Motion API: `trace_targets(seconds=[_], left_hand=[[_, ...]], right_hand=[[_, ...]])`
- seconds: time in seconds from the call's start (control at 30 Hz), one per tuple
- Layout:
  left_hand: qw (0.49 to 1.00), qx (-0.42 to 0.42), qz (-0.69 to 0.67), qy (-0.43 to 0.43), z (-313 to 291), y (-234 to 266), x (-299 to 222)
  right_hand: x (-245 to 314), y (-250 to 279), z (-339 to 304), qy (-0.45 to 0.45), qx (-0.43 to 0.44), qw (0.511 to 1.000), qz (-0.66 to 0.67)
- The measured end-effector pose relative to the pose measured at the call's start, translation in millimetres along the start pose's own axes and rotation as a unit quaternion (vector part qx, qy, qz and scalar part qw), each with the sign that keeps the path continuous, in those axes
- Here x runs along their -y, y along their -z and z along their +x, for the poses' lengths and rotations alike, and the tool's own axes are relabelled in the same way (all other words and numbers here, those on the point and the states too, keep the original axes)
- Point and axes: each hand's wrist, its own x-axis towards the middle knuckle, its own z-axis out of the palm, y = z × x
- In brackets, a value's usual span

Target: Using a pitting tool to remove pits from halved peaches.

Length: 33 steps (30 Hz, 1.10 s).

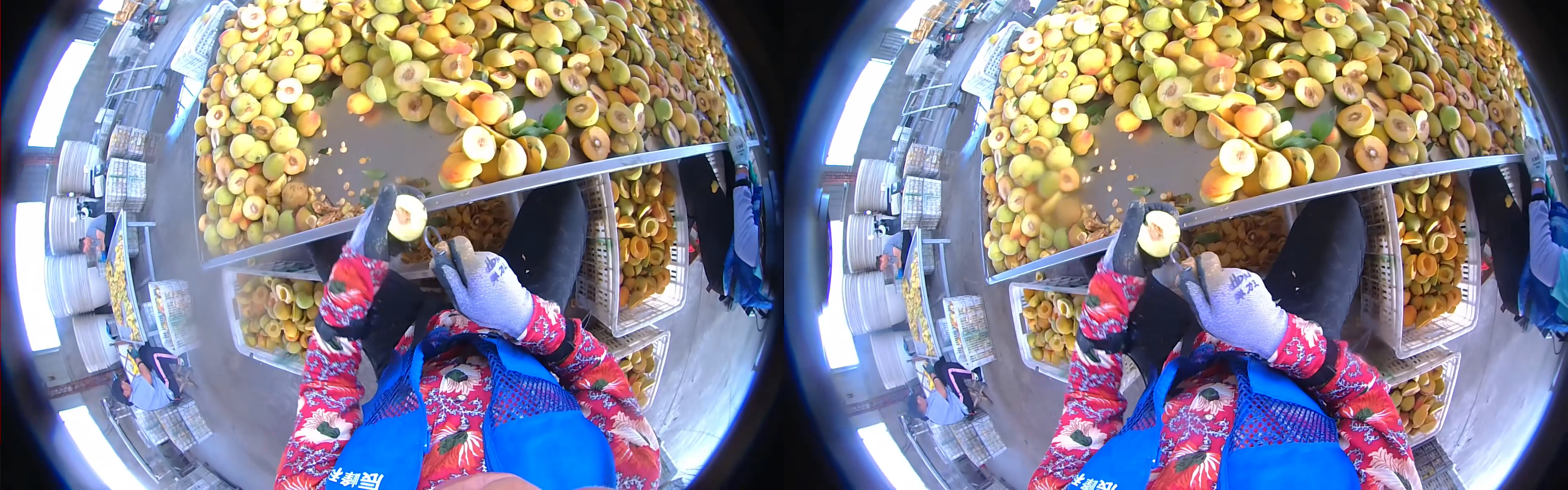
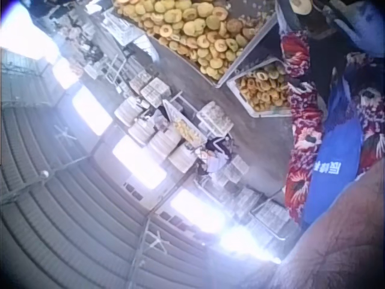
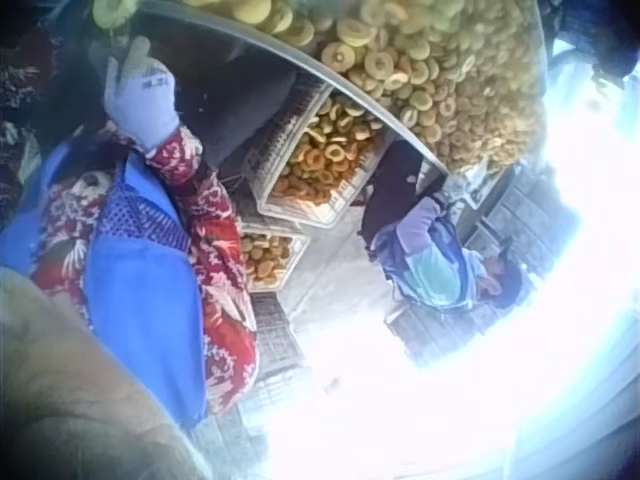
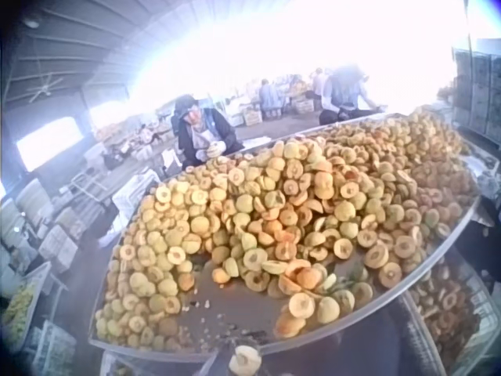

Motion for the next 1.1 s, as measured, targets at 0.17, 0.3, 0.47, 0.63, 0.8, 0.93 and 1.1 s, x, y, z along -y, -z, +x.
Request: trace_targets(seconds=[0.17, 0.3, 0.47, 0.63, 0.8, 0.93, 1.1], left_hand=[[0.997, 0.015, -0.043, -0.059, -23, -25, 23], [0.991, -0.054, 0.083, -0.089, -33, -31, 33], [0.984, -0.115, 0.094, -0.096, -40, -51, 35], [0.968, -0.152, 0.118, -0.163, -43, -59, 43], [0.966, -0.136, 0.176, -0.134, -39, -54, 49], [0.963, -0.097, 0.234, -0.091, -31, -41, 58], [0.965, -0.148, 0.179, -0.124, -37, -59, 56]], right_hand=[[13, -5, 1, 0.022, 0.004, 0.994, -0.104], [11, -10, -3, 0.044, 0.031, 0.987, -0.151], [7, -11, -8, 0.100, 0.006, 0.994, -0.039], [19, 11, -3, -0.306, 0.194, 0.790, 0.494], [-1, 10, -3, -0.308, 0.218, 0.772, 0.511], [-15, 5, -5, -0.227, 0.208, 0.913, 0.268], [-10, 13, -9, -0.348, 0.236, 0.737, 0.530]])
